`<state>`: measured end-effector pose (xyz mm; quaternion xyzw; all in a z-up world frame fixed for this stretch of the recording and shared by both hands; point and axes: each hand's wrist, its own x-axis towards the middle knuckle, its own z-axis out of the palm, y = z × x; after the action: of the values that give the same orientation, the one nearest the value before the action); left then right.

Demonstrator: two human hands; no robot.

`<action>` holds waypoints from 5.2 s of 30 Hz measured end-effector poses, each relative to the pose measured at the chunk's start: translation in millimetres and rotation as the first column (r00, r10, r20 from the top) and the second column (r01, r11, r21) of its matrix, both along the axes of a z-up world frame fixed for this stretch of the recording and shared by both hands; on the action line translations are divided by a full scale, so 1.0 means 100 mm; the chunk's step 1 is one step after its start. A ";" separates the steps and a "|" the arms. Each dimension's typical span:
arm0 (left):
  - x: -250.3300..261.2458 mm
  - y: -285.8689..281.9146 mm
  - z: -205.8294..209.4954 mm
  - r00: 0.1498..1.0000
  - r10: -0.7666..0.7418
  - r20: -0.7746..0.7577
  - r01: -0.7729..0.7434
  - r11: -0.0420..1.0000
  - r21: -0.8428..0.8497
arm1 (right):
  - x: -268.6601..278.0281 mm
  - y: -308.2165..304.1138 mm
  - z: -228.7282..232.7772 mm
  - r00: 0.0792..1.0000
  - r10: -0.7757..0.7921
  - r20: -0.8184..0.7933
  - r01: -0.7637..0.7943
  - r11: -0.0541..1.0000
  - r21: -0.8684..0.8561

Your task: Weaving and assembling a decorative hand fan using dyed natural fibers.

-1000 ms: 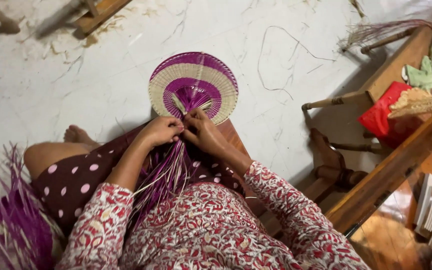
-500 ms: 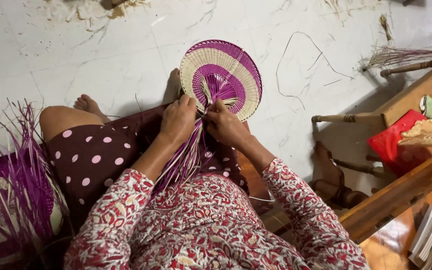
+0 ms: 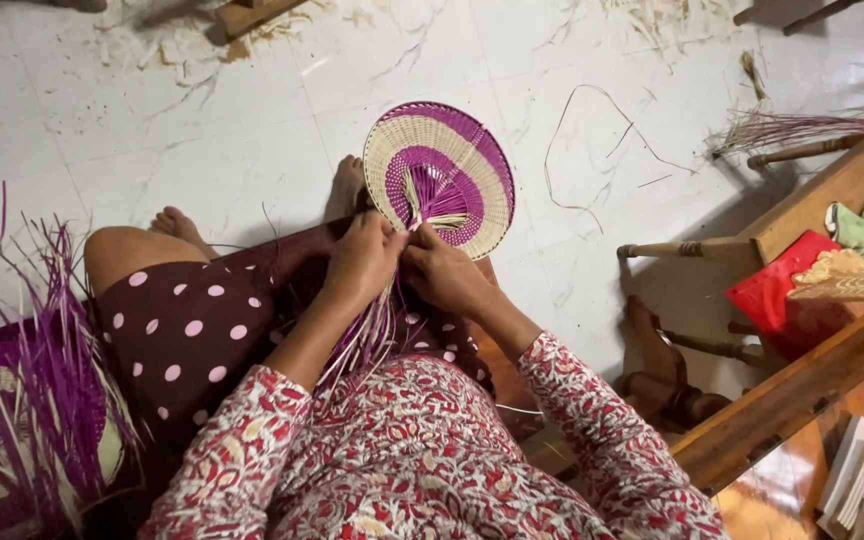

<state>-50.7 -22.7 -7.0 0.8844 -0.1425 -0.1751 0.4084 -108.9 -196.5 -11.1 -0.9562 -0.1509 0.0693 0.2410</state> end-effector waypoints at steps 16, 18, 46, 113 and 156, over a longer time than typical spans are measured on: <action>0.28 1.33 1.06 0.946 -0.291 -0.141 0.275 0.954 -0.123 | 0.79 -0.71 1.13 0.901 -0.408 -0.146 0.433 0.833 0.343; 0.41 1.55 1.06 0.959 -0.197 0.204 0.163 0.972 0.172 | 0.86 -0.83 0.92 0.879 -0.443 -0.173 0.470 0.753 0.460; 0.50 1.67 0.82 0.878 0.466 -0.111 -0.347 0.459 -0.818 | 0.04 0.33 0.60 0.889 -0.251 -0.382 0.445 0.290 0.847; 0.45 1.52 1.02 0.997 0.001 -0.078 -0.048 0.793 -0.607 | 0.72 1.01 0.95 0.978 -0.170 0.117 0.107 0.903 0.416; 0.47 1.45 0.92 0.985 0.013 -0.173 -0.091 0.887 -0.453 | 0.78 1.47 1.27 0.840 -0.206 0.501 0.142 0.976 0.164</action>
<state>-4.1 122.4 85.3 0.7489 -0.1219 -0.1981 0.6206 -30.9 -49.8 115.6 -0.9332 -0.1262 -0.2204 0.2540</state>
